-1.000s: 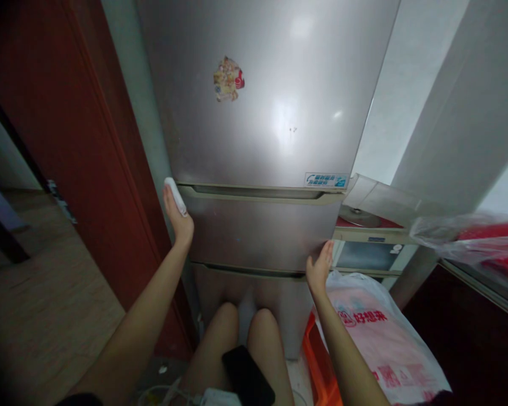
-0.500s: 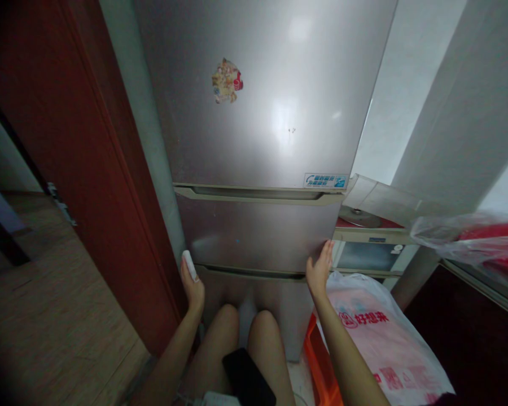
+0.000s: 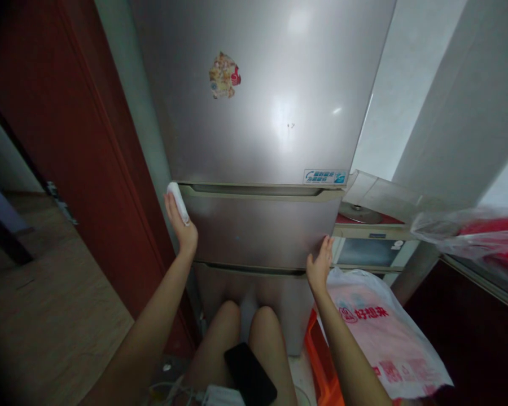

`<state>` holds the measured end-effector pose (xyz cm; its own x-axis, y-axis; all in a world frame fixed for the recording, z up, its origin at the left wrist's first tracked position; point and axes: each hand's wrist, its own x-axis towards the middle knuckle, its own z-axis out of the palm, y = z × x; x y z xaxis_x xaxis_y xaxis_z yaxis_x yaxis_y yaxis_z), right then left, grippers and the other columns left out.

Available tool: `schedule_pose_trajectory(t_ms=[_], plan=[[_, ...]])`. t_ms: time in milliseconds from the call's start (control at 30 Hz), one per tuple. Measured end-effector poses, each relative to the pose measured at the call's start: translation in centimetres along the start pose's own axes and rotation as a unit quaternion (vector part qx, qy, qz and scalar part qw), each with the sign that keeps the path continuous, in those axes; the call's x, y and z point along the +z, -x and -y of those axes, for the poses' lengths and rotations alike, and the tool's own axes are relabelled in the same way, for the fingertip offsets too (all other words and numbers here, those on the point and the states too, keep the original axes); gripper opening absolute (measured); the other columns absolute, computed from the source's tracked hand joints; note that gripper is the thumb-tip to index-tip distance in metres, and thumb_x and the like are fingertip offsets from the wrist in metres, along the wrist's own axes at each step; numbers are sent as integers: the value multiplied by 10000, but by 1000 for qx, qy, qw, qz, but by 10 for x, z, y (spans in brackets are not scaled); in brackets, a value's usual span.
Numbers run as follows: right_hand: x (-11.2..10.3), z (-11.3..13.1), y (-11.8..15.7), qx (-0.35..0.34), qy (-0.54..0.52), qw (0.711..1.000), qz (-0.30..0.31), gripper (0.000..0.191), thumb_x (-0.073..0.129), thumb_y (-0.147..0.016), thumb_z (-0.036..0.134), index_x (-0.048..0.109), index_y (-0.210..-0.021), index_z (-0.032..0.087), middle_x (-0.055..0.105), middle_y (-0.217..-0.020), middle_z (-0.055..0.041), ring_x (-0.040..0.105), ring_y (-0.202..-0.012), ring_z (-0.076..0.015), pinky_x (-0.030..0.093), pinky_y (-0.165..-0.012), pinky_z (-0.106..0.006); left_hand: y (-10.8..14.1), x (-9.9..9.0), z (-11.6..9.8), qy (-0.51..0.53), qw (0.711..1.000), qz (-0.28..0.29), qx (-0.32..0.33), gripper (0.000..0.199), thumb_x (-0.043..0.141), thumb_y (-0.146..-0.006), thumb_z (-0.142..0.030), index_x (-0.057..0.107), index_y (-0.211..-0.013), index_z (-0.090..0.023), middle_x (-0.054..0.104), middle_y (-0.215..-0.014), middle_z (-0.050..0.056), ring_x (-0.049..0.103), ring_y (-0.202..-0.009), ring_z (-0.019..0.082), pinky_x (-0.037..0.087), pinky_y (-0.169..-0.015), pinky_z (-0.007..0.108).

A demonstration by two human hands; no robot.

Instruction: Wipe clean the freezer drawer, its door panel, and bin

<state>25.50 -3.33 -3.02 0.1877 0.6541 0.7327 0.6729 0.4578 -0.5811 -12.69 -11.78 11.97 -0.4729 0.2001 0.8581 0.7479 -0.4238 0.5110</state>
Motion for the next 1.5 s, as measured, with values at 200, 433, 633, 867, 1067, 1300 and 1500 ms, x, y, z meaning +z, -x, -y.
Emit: schedule_pose_trajectory(t_ms=[200,433,633,867,1067,1300,1500], plan=[[1,-1,1,-1,9,1000,-2,846,478,-831,182,53,-1560,124,84,-1631,-159,76,-1508,-268,185,-1186,-515,121,-14,60,2,983,18,-181,709,362,-815,-54,279,-1511,-157,282,-1595,132,215,-1485,193,137,-1228,403],[1,0,0,-4,17,1000,0,855,464,-825,175,30,-1558,103,82,-1628,-170,70,-1507,-274,190,-1183,-524,145,2,51,6,978,8,-209,745,388,-804,-48,224,-1522,-160,236,-1612,133,190,-1492,191,149,-1225,410],[1,6,0,14,18,1000,7,863,485,-814,166,52,-1558,103,64,-1628,-185,48,-1508,-282,173,-1184,-520,25,21,-12,30,997,-36,-66,681,336,-853,-60,217,-1522,-99,186,-1628,112,126,-1503,167,84,-1234,350],[1,43,-9,-35,50,998,1,854,488,-837,166,40,-1565,163,-48,-1641,-126,-18,-1505,-313,159,-1180,-568,10,22,-31,16,1000,17,-20,733,355,-786,5,310,-1506,-125,205,-1623,108,130,-1503,200,89,-1232,402],[6,108,-45,-139,84,986,34,784,427,-883,168,50,-1566,253,71,-1640,-116,28,-1497,-357,204,-1093,-711,116,1,21,-21,993,51,-107,838,374,-722,39,281,-1523,-192,209,-1624,89,139,-1502,191,109,-1231,424],[0,149,-68,-274,114,955,10,655,408,-938,194,186,-1552,245,226,-1579,-124,119,-1486,-320,150,-1151,-646,177,-5,45,-1,972,27,-235,789,386,-758,-6,241,-1520,-148,257,-1599,155,202,-1489,230,148,-1224,473],[4,157,-88,-305,135,941,63,551,369,-981,260,291,-1522,192,350,-1535,-147,170,-1479,-295,149,-1165,-614,85,15,-12,27,991,-6,-129,695,348,-862,-72,193,-1534,-162,179,-1634,94,150,-1500,176,129,-1230,376]])
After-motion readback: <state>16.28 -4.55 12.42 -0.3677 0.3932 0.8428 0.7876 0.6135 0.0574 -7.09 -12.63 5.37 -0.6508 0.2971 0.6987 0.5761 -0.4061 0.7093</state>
